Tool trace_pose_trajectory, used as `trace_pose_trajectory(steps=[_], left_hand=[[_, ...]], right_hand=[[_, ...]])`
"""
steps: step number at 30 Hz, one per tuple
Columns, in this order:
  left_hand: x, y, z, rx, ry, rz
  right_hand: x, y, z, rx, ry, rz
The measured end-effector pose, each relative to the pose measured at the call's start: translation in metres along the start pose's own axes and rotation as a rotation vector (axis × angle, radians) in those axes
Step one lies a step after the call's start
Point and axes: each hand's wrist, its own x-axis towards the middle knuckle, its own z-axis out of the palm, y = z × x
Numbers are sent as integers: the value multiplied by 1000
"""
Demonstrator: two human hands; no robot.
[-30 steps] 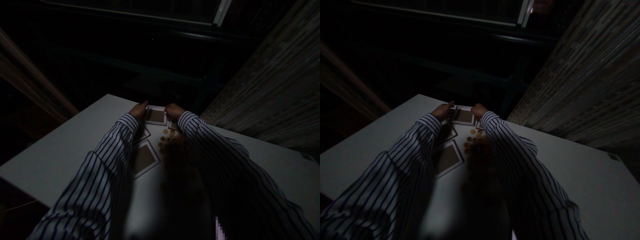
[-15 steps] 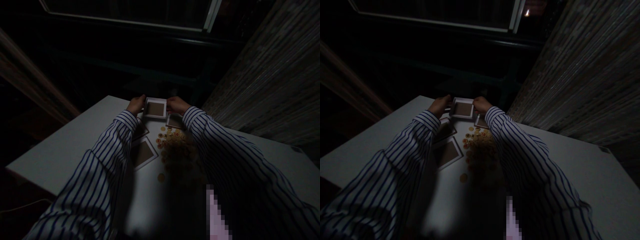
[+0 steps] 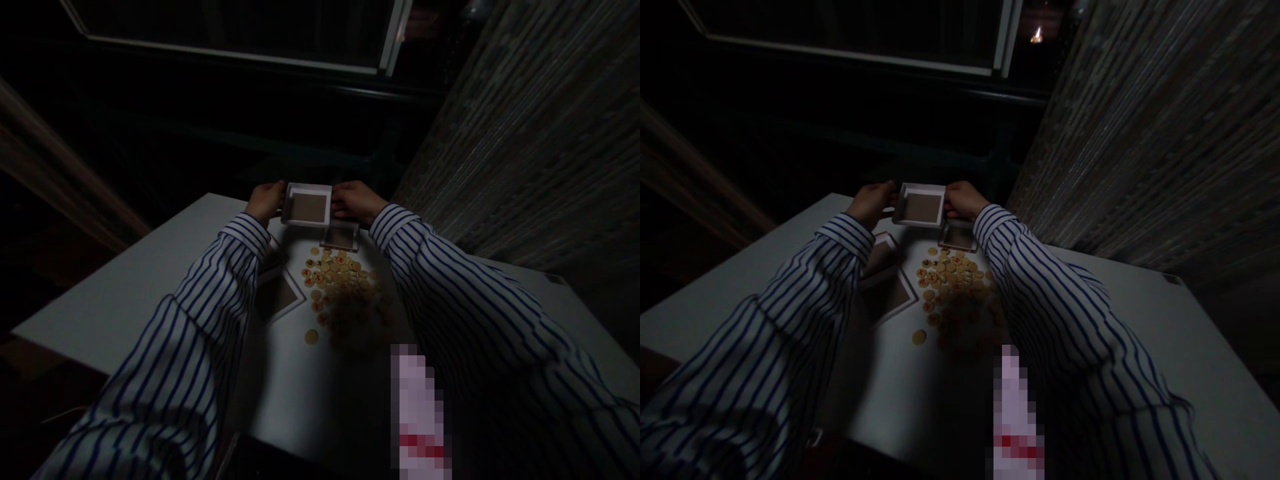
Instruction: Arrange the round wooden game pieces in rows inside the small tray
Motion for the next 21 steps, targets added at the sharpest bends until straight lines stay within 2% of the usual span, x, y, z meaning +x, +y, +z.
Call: trace_pose_trajectory(steps=[11,21], left_hand=[[-20,16,7,14,24,54],[-25,20,18,-12,26,98]], right_hand=[[-18,-6,-13,65,24,-33],[-36,-6,-28,101,59,-48]])
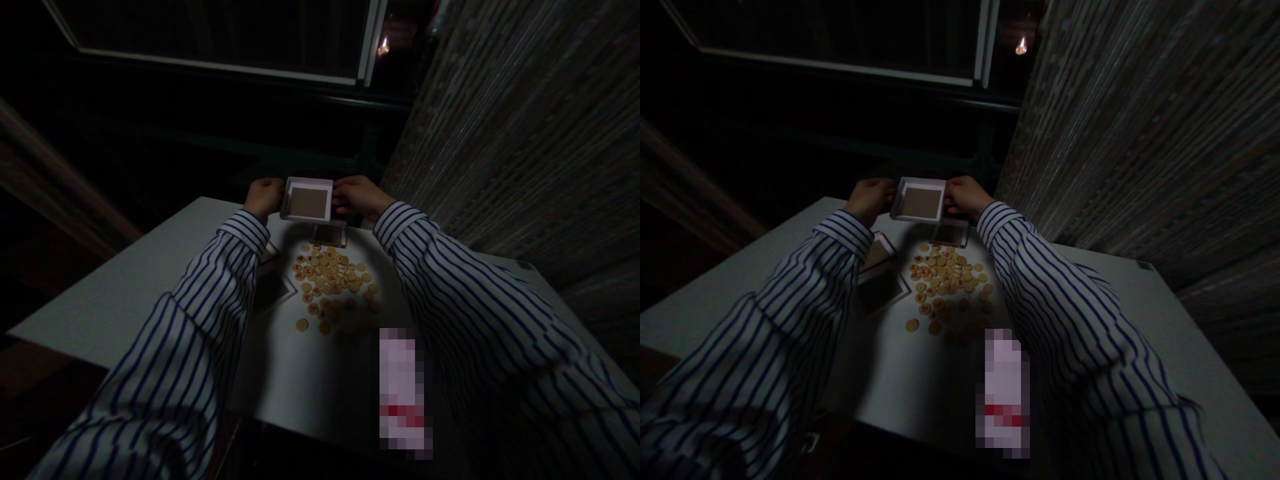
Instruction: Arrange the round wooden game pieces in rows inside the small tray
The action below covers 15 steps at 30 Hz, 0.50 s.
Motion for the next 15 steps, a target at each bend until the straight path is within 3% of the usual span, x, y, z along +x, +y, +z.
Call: trace_pose_trajectory(steps=[15], left_hand=[[-13,11,19,24,-12,-7]], right_hand=[[-29,-6,-22,56,58,6]])
